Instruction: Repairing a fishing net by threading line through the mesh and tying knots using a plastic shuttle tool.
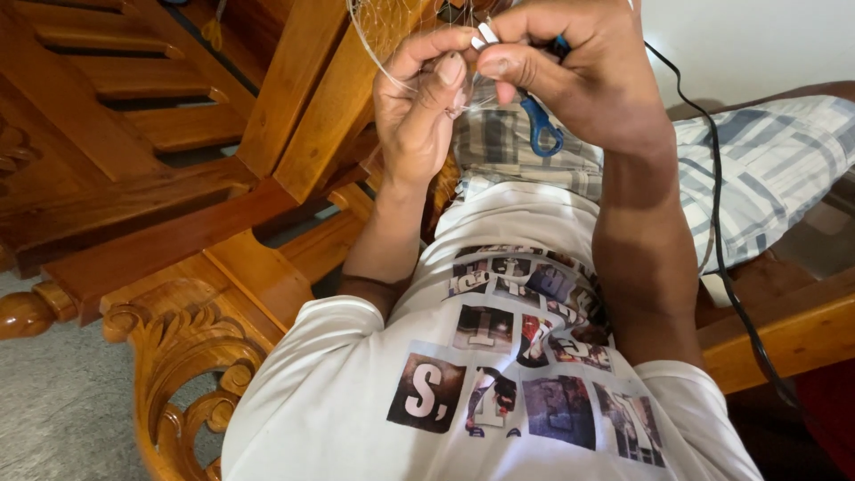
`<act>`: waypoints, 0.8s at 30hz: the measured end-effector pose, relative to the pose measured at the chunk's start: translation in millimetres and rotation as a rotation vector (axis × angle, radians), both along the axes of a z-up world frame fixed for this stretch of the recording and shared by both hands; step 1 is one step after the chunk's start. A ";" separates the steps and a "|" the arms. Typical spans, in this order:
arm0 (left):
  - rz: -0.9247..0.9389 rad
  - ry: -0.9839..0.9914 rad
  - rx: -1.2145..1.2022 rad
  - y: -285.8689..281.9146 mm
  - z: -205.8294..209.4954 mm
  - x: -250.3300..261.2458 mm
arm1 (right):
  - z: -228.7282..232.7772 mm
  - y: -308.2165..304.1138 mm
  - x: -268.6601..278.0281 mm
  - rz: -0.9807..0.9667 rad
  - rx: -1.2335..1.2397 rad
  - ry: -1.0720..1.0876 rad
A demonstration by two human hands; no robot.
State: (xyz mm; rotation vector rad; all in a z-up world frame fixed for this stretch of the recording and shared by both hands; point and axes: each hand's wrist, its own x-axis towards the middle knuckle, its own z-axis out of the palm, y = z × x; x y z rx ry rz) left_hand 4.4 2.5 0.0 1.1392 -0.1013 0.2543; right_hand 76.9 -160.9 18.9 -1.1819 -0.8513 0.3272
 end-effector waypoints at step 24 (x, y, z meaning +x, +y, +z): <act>0.035 -0.022 0.128 4.4 -5.2 -1.6 | 5.5 3.4 -6.9 -0.196 -0.082 -0.197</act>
